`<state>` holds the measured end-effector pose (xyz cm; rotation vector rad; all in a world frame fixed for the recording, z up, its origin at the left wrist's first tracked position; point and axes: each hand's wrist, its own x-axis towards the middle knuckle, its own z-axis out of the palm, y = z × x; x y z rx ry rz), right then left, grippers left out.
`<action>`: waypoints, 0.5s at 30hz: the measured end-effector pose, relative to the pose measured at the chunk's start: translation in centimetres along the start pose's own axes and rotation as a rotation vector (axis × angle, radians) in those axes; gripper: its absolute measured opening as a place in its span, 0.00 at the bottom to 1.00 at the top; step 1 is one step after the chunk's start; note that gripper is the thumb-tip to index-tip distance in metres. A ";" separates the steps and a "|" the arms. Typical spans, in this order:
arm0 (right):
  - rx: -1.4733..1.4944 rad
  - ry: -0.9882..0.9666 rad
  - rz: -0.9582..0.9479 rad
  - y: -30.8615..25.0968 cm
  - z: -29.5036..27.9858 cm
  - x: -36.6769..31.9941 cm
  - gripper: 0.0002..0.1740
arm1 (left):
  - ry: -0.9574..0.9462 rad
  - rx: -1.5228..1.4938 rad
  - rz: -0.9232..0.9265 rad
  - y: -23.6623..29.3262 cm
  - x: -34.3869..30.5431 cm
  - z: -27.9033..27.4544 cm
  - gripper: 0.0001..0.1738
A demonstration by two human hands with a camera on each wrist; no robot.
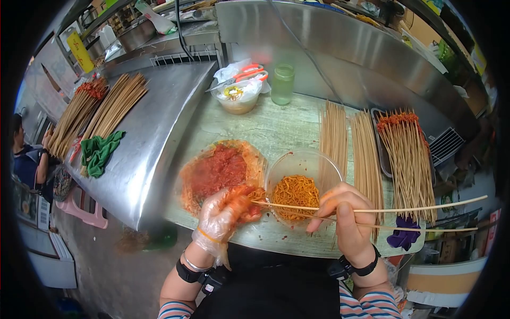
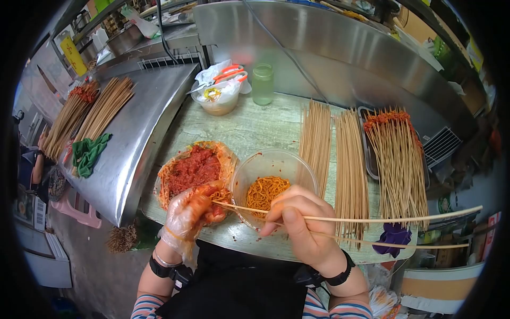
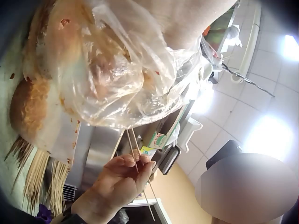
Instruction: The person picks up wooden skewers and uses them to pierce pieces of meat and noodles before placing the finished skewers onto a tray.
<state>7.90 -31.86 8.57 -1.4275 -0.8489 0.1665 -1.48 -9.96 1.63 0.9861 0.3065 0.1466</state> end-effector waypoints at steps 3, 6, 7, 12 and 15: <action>0.082 0.032 0.003 0.8 0.0 0.0 0.20 | 0.006 0.066 0.057 -0.3 -0.3 0.2 0.23; 0.170 0.082 0.017 1.4 -0.7 -0.1 0.19 | 0.027 0.018 0.051 -0.1 -0.1 -0.3 0.20; 0.220 0.118 0.036 1.2 -1.3 -0.1 0.19 | 0.047 -0.002 0.043 0.1 -0.1 -0.3 0.19; 0.240 0.159 0.259 0.8 -2.2 0.1 0.20 | 0.124 -0.043 0.053 0.1 0.2 -0.3 0.17; 0.232 0.157 0.290 1.9 -1.6 0.1 0.20 | 0.109 -0.015 0.052 0.3 0.1 0.1 0.16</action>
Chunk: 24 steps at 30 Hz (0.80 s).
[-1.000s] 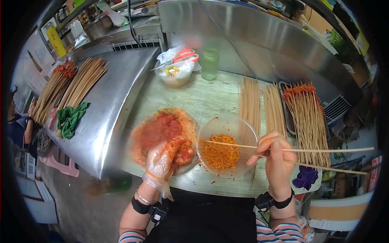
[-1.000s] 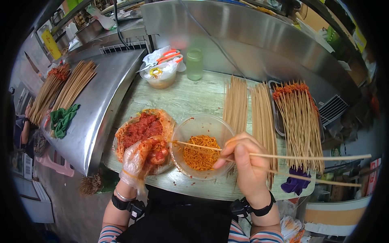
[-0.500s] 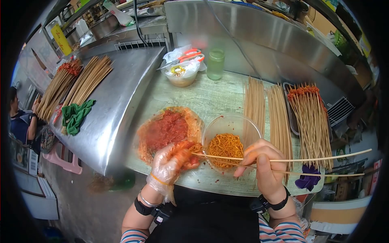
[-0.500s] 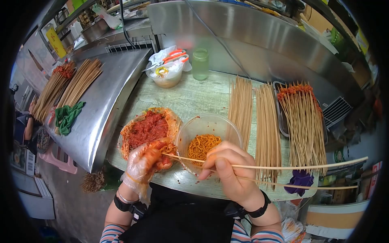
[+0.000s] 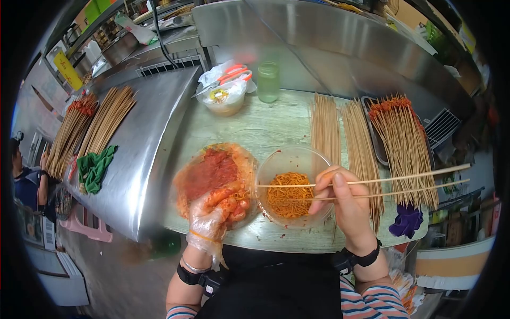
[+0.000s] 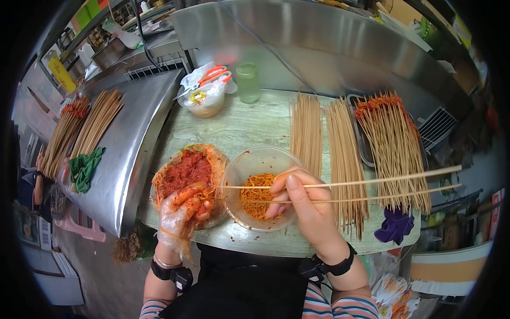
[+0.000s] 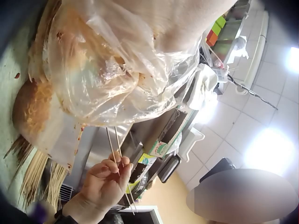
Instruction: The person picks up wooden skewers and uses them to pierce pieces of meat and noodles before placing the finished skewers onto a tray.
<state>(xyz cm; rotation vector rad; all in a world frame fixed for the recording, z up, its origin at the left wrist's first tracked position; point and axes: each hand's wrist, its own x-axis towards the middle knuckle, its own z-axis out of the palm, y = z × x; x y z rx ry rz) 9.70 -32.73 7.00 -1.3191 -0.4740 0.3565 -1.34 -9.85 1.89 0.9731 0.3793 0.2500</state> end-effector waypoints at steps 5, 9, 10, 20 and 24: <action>0.082 0.054 -0.145 0.5 -0.3 0.3 0.21 | -0.004 -0.010 -0.005 0.0 0.1 -0.4 0.18; 0.149 0.029 -0.154 0.5 0.4 0.4 0.21 | -0.001 0.023 -0.063 -0.3 0.2 0.8 0.20; 0.170 0.015 -0.130 0.7 0.6 0.4 0.21 | -0.031 0.036 -0.058 -0.1 0.1 1.0 0.21; 0.252 0.024 -0.054 2.2 0.5 0.6 0.20 | -0.122 -0.040 -0.082 0.6 -0.3 1.1 0.22; 0.254 0.029 -0.078 2.0 0.1 0.7 0.20 | -0.062 0.033 -0.037 -0.4 0.0 0.7 0.20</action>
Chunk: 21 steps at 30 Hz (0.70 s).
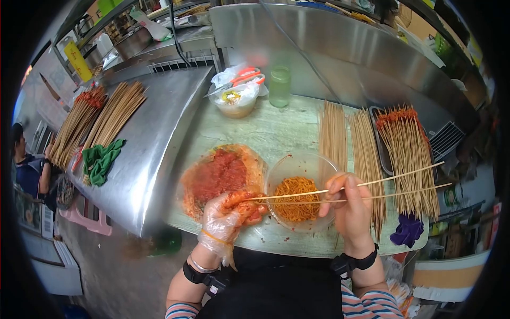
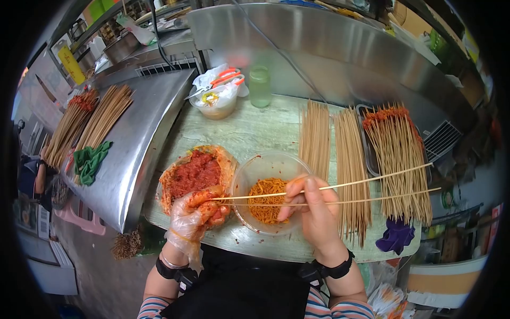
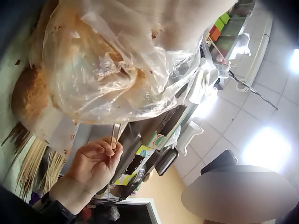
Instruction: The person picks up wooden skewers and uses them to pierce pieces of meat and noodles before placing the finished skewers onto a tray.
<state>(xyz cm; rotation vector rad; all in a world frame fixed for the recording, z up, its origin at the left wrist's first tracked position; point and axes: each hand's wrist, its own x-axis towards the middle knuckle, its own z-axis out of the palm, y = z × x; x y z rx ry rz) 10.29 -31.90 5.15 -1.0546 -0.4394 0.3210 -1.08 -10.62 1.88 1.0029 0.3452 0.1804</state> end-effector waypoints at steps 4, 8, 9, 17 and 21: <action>0.016 0.078 -0.054 -0.9 -0.8 0.6 0.21 | -0.010 -0.015 0.019 0.1 -0.1 -0.4 0.14; 0.050 0.091 0.031 -0.6 -0.4 1.3 0.21 | -0.016 0.056 0.089 0.2 -0.4 0.7 0.15; 0.054 0.093 0.035 -0.5 -0.4 1.4 0.21 | -0.032 0.052 0.095 0.3 -0.5 0.8 0.13; 0.025 0.101 0.069 -0.5 0.1 1.7 0.21 | -0.083 0.189 0.224 0.7 -0.9 1.1 0.13; -0.018 0.087 0.075 -0.7 0.3 1.7 0.21 | 0.006 0.150 0.233 0.4 -0.7 1.7 0.15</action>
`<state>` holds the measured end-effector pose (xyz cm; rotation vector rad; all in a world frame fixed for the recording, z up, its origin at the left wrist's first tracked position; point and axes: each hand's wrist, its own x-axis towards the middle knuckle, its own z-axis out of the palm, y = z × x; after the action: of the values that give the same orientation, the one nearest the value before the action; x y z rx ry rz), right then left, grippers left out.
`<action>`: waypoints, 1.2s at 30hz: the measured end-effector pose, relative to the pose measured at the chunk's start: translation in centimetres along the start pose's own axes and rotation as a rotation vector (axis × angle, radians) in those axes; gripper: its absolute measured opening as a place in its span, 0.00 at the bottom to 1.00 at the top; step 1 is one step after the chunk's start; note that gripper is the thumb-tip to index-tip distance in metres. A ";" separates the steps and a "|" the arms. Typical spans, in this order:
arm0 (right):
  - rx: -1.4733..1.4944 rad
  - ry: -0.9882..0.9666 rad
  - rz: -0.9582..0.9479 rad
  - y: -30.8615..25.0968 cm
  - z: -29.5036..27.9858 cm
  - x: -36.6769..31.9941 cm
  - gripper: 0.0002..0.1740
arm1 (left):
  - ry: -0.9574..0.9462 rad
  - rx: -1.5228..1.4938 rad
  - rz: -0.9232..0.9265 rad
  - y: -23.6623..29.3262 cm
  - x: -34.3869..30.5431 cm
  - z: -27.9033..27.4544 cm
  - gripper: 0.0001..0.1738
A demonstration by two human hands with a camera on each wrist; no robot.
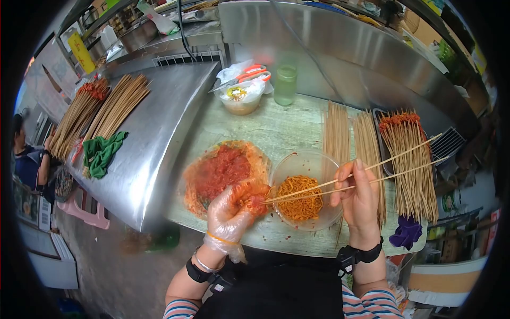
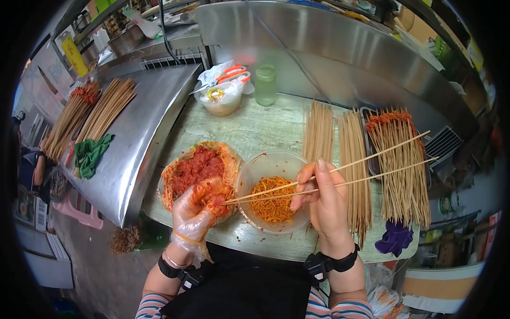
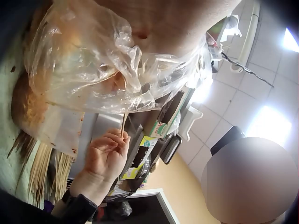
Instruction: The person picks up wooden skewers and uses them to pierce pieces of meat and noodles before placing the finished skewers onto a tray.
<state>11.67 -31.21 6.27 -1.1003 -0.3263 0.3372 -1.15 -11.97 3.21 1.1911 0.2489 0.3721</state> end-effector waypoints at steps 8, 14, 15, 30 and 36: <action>-0.054 0.073 -0.024 0.6 0.1 0.2 0.20 | -0.042 -0.202 -0.184 0.0 0.4 -1.1 0.17; -0.053 0.059 0.004 0.9 0.1 0.5 0.21 | -0.005 -0.240 -0.270 -0.2 0.7 -0.9 0.19; -0.053 0.049 -0.001 0.8 0.2 0.5 0.21 | 0.000 -0.214 -0.297 -0.1 0.8 -0.9 0.19; -0.585 -0.198 -0.623 1.4 1.0 -3.7 0.26 | 0.015 -0.930 -0.175 -1.7 2.0 -2.1 0.19; -0.786 -0.370 -0.811 1.9 1.0 -4.4 0.23 | 0.076 -0.971 -0.150 -2.6 1.8 -1.9 0.20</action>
<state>7.08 -31.51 4.61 -1.5511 -1.2618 -0.3602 0.18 -10.42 0.09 0.2022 0.1830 0.3425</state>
